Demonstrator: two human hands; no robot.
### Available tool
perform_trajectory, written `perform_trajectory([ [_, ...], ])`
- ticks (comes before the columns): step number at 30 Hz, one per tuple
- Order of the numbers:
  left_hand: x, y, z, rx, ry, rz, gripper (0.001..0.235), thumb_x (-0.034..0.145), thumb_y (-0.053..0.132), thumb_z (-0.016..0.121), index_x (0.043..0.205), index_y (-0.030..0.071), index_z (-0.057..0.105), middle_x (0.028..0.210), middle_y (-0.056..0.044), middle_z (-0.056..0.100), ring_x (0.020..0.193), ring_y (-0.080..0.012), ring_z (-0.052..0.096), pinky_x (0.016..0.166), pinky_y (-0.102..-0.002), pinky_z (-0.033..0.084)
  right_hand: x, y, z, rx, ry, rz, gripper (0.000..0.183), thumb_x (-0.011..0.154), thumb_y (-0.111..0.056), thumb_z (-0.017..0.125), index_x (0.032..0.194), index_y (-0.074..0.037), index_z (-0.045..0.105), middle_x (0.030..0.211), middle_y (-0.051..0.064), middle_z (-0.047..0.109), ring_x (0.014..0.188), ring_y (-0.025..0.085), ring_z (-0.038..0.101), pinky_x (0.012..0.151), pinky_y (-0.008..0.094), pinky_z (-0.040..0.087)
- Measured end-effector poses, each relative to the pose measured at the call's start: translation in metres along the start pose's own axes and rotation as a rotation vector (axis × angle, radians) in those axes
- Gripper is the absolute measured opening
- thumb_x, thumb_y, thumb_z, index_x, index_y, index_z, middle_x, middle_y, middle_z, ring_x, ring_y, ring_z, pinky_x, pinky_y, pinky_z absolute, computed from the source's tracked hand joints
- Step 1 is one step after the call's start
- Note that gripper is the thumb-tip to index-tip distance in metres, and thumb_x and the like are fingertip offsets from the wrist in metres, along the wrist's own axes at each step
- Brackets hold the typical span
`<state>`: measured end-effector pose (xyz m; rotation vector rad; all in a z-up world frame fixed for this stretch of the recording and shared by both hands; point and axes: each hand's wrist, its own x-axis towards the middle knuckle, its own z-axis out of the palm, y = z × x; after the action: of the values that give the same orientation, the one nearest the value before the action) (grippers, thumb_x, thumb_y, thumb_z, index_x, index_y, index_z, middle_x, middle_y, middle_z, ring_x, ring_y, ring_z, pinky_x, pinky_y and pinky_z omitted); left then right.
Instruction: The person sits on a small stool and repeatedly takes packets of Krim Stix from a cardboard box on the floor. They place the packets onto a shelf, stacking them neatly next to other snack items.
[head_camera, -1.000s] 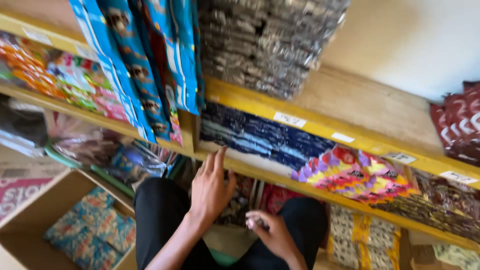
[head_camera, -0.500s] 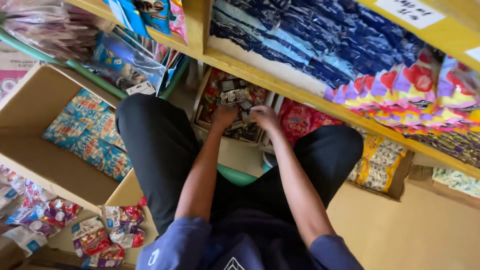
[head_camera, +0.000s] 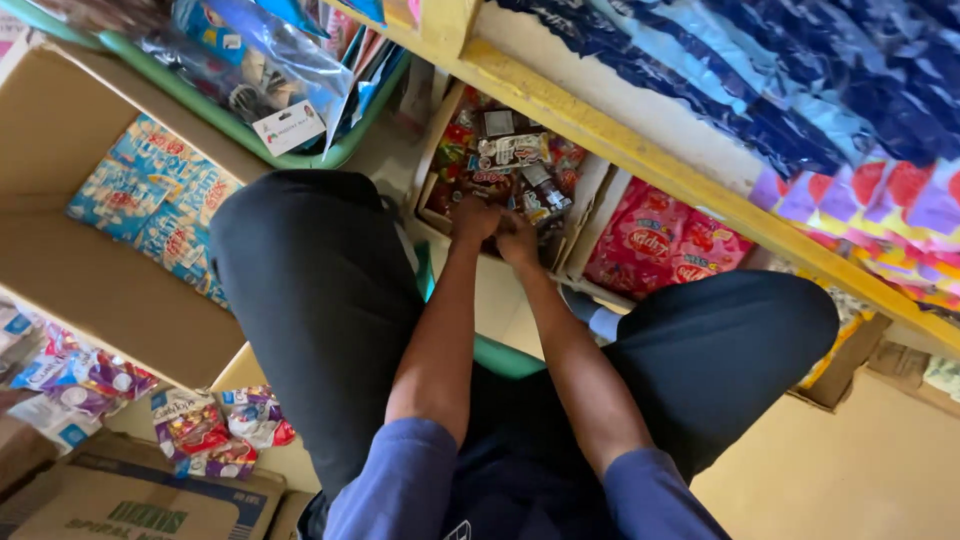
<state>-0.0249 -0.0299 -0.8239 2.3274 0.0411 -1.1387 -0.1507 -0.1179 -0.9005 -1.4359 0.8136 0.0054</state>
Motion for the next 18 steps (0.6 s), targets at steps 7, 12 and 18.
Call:
perform_trajectory([
  [7, 0.064, -0.021, 0.036, -0.240, 0.277, 0.032, 0.040, 0.081, 0.033, 0.072, 0.109, 0.005, 0.077, 0.110, -0.024, 0.074, 0.107, -0.0400, 0.069, 0.094, -0.048, 0.055, -0.028, -0.116, 0.008, 0.142, -0.067, 0.450, 0.052, 0.092, -0.015, 0.067, 0.143, -0.011, 0.058, 0.127, 0.008, 0.067, 0.114, 0.027, 0.063, 0.090, 0.043, 0.055],
  [12, 0.101, -0.041, 0.056, -0.140, 0.137, -0.154, 0.040, 0.077, 0.033, 0.075, 0.104, 0.004, 0.077, 0.112, -0.023, 0.074, 0.111, -0.0367, 0.070, 0.095, -0.043, 0.057, -0.035, -0.131, 0.010, 0.350, -0.087, 0.592, 0.058, 0.089, -0.016, 0.068, 0.145, -0.017, 0.049, 0.130, 0.006, 0.062, 0.121, 0.028, 0.058, 0.096, 0.047, 0.052],
  [18, 0.117, -0.048, 0.064, -0.046, 0.083, -0.154, 0.055, 0.087, 0.047, 0.069, 0.110, -0.002, 0.075, 0.120, -0.027, 0.068, 0.116, -0.0394, 0.066, 0.101, -0.045, 0.051, -0.021, -0.075, -0.016, 0.503, 0.007, 0.547, 0.029, 0.092, -0.018, 0.068, 0.118, -0.008, 0.061, 0.122, 0.006, 0.064, 0.116, 0.027, 0.062, 0.096, 0.048, 0.055],
])
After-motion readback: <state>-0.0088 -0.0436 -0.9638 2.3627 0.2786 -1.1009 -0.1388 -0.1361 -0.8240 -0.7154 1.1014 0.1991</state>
